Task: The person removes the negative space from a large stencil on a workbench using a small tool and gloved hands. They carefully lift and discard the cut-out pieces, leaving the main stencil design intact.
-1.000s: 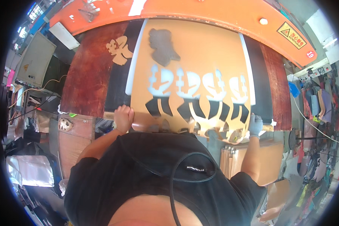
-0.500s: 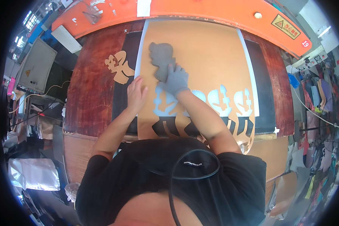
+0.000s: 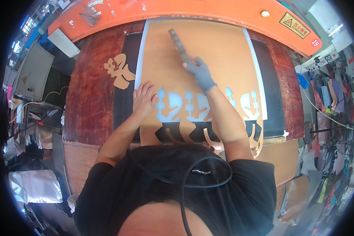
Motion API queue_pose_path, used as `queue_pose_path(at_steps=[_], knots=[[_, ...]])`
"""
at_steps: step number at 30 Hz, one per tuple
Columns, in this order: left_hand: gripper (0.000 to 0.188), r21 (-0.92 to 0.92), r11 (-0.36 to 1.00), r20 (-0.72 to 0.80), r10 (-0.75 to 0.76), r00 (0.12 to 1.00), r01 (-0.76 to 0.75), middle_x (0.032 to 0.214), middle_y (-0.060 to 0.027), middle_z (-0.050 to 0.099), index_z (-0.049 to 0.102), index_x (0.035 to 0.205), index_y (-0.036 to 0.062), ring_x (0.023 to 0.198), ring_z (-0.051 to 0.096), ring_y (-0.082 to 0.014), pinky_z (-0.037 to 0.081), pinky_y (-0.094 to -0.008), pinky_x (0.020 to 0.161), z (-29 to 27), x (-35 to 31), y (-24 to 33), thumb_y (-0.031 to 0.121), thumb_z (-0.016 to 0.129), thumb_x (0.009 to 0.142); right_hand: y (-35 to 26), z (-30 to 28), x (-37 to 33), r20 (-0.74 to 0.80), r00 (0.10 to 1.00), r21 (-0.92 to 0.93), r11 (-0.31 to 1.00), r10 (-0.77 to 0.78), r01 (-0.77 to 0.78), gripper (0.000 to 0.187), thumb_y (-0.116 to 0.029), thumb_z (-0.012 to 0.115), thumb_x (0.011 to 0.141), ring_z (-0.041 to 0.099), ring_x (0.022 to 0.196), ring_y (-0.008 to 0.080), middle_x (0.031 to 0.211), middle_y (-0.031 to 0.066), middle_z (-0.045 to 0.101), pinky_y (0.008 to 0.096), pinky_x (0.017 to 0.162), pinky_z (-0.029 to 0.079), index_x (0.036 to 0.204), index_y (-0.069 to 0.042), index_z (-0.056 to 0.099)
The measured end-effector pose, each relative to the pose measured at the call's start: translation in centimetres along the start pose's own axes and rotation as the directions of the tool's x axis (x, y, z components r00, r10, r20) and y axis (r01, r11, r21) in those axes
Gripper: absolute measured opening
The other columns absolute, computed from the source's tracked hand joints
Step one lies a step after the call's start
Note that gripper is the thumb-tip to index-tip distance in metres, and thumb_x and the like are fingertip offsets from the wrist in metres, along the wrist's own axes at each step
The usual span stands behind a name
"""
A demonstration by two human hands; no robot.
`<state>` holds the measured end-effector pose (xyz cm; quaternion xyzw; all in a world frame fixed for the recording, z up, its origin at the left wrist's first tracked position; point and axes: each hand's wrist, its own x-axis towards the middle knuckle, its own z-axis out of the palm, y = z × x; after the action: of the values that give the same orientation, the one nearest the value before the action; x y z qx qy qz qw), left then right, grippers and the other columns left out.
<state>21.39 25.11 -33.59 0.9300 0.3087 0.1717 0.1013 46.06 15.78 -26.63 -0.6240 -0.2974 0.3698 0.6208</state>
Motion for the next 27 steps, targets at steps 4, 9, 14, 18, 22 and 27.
queue_pose_path(at_steps=[4,9,14,18,22,27], knots=[[0.043,-0.011,1.000,0.012,-0.012,1.000,0.012,0.136,-0.0075,0.040,0.049,0.123,0.0095,0.130,0.030,-0.0291,0.024,-0.0523,0.103,-0.2,0.6,0.1,0.026,0.057,0.084,0.3,-2.5,-0.4,-0.112,0.990,-0.252,0.966,-0.087,0.057,0.062,-0.028,0.073,0.073,0.053,0.085,0.0148,0.096,0.0045,0.055,0.0258,0.072,0.044,0.123,-0.001,0.049],[0.043,-0.002,1.000,0.017,-0.007,1.000,0.007,0.137,-0.0081,0.040,0.049,0.123,0.0092,0.131,0.030,-0.0302,0.024,-0.0529,0.104,0.1,1.3,0.0,0.027,0.055,0.085,2.2,-2.8,-1.2,-0.051,0.938,-0.894,0.434,-0.344,0.111,0.071,-0.035,0.077,0.060,0.055,0.098,0.0302,0.110,0.0162,0.054,0.0368,0.082,0.047,0.119,-0.004,0.053],[0.043,0.015,1.000,0.000,0.002,1.000,-0.002,0.137,-0.0077,0.040,0.049,0.124,0.0098,0.130,0.030,-0.0306,0.024,-0.0533,0.104,0.3,2.0,-0.3,0.027,0.055,0.085,2.6,-3.3,-0.4,0.009,0.931,-0.909,0.385,-0.364,0.159,0.074,-0.040,0.075,0.061,0.050,0.107,0.0369,0.119,0.0219,0.049,0.0413,0.089,0.044,0.124,-0.007,0.051],[0.042,0.026,1.000,-0.025,0.010,1.000,-0.009,0.136,-0.0069,0.041,0.051,0.122,0.0100,0.130,0.032,-0.0299,0.026,-0.0542,0.103,0.7,2.6,-0.6,0.029,0.056,0.084,2.2,-5.0,-1.1,-0.029,0.982,-0.746,0.658,-0.184,0.101,0.075,-0.035,0.074,0.065,0.047,0.112,0.0340,0.121,0.0196,0.048,0.0386,0.094,0.041,0.127,-0.004,0.046],[0.042,0.031,0.999,-0.015,0.009,1.000,-0.009,0.136,-0.0068,0.041,0.051,0.122,0.0100,0.130,0.032,-0.0295,0.026,-0.0544,0.103,1.2,3.1,-0.9,0.029,0.056,0.084,2.4,-6.1,-2.5,-0.036,0.966,-0.732,0.665,-0.256,0.148,0.073,-0.030,0.074,0.068,0.047,0.113,0.0305,0.121,0.0170,0.048,0.0359,0.095,0.040,0.128,-0.002,0.044],[0.044,0.094,0.995,0.031,0.019,0.999,-0.022,0.136,-0.0067,0.041,0.050,0.123,0.0099,0.130,0.031,-0.0291,0.026,-0.0545,0.103,0.1,4.3,-0.4,0.030,0.056,0.084,2.5,-5.8,-1.5,0.011,0.941,-0.818,0.539,-0.339,0.204,0.075,-0.033,0.075,0.068,0.048,0.112,0.0298,0.123,0.0181,0.047,0.0337,0.093,0.041,0.128,-0.001,0.043]])
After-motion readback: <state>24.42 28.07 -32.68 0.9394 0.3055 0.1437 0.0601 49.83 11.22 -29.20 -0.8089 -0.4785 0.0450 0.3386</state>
